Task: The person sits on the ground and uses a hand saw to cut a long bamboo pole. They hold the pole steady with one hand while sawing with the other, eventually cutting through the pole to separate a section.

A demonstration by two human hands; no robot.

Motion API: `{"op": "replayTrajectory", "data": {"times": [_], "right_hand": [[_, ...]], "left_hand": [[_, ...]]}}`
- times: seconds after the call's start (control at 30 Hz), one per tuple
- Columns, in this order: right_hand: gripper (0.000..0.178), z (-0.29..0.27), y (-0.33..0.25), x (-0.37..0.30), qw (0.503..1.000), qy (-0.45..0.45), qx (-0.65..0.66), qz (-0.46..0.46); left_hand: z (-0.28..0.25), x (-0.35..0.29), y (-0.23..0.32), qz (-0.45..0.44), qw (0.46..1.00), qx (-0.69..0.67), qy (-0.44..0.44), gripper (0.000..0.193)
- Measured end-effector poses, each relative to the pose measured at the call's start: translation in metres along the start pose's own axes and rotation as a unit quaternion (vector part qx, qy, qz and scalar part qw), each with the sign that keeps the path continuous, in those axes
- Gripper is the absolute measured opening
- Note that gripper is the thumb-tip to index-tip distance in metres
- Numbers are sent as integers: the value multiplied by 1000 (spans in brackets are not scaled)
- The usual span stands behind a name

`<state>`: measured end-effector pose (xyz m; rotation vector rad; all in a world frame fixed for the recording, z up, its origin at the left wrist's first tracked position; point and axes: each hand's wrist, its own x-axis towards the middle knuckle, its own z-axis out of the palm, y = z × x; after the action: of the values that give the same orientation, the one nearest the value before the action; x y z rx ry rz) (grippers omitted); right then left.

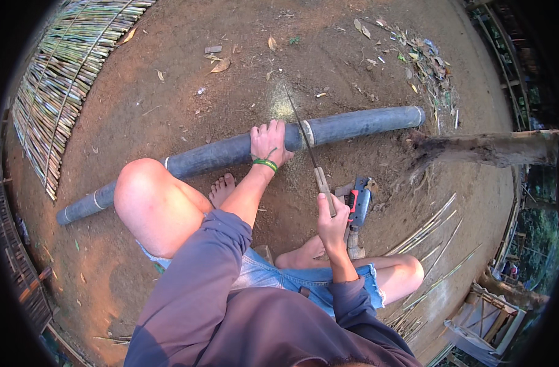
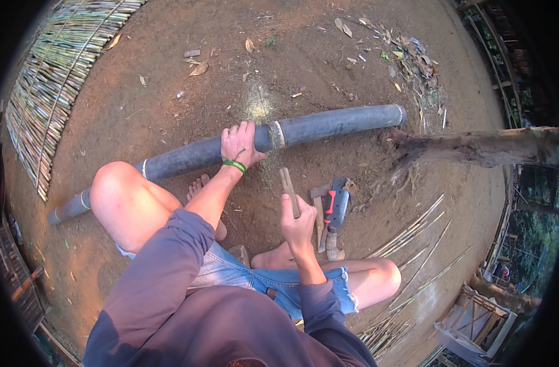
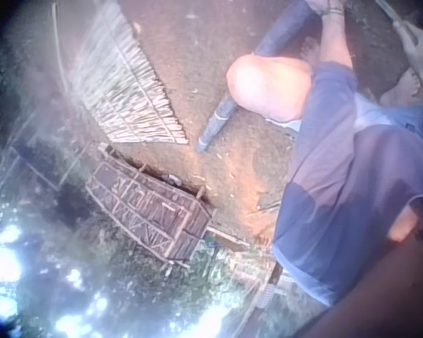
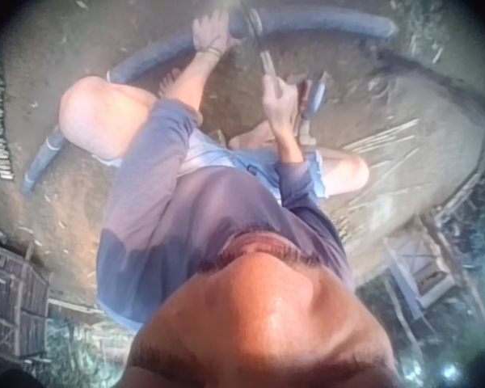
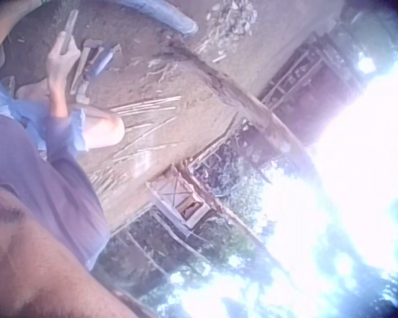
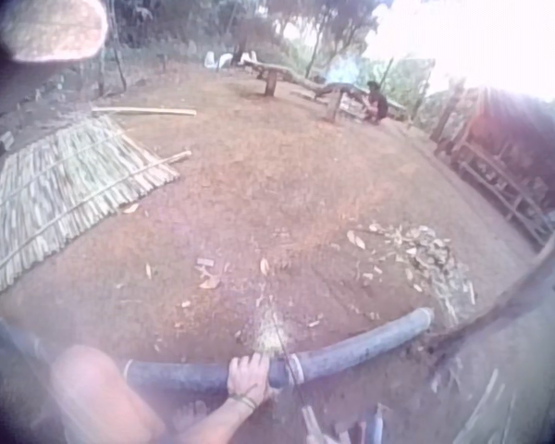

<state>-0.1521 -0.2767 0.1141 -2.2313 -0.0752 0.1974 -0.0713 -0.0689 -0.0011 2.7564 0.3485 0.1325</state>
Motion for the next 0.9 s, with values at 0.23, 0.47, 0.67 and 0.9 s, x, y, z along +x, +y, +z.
{"op": "replayTrajectory", "data": {"times": [0.23,0.47,0.67,0.9], "right_hand": [[29,1,-10,14,1000,-18,22,-6],[29,18,-10,41,999,2,-2,-43],[23,7,3,25,998,-17,60,31],[28,5,-16,5,999,-24,11,-25]], "left_hand": [[-1,1,-2,2,1000,-8,11,78],[-1,2,5,-2,1000,-19,-19,82],[0,4,-4,-9,999,-23,-32,81],[1,-10,2,-3,1000,7,6,83]]}}
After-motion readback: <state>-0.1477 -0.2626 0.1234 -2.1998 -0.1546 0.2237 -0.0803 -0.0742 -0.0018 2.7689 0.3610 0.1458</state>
